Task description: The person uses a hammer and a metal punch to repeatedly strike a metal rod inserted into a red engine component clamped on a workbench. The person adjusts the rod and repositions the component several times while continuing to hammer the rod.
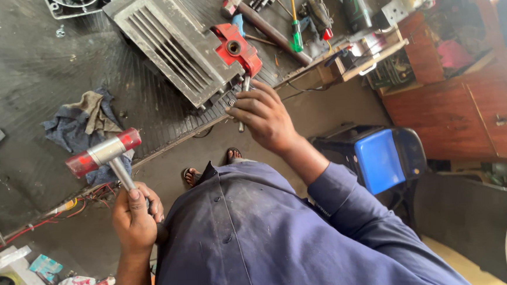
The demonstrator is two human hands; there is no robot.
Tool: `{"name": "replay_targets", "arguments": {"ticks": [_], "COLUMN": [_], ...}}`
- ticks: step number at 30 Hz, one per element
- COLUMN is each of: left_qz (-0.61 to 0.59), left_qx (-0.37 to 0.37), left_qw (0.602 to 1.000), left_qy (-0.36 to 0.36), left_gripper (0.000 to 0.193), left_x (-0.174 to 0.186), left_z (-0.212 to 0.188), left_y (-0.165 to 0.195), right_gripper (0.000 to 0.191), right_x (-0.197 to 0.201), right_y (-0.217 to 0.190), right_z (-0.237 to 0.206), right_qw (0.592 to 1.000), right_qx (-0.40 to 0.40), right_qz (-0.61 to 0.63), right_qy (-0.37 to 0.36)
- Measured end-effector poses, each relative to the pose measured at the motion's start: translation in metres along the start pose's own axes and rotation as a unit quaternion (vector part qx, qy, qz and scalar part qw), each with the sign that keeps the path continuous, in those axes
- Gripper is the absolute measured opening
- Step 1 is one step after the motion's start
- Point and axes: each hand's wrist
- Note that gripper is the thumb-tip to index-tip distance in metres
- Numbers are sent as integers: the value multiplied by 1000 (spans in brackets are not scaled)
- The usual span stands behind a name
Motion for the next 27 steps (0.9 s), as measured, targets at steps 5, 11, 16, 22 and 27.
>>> {"name": "replay_targets", "arguments": {"ticks": [5,11,16,22,27], "left_qz": [29,12,9,53,45], "left_qx": [7,13,-8,14,18], "left_qw": [999,1000,1000,997,996], "left_qy": [-12,-7,12,60,77], "left_gripper": [34,37,37,34,32], "left_x": [22,25,20,9,-24], "left_z": [-1,5,8,13,24], "left_y": [1,7,15,12,7], "right_gripper": [34,33,28,15,17], "right_x": [7,-14,-8,46,67], "right_y": [-8,-56,-69,9,69], "right_z": [18,55,62,70,100], "right_qw": [997,982,984,935,852], "right_qx": [53,166,44,-269,-301], "right_qz": [30,74,161,228,408], "right_qy": [-44,-47,-64,45,127]}}
Point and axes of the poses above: each hand's wrist, its own z-axis towards the middle knuckle, its own x-axis out of the back of the hand, y = z × x, and after that the axes turned 5 degrees about y, right-handed
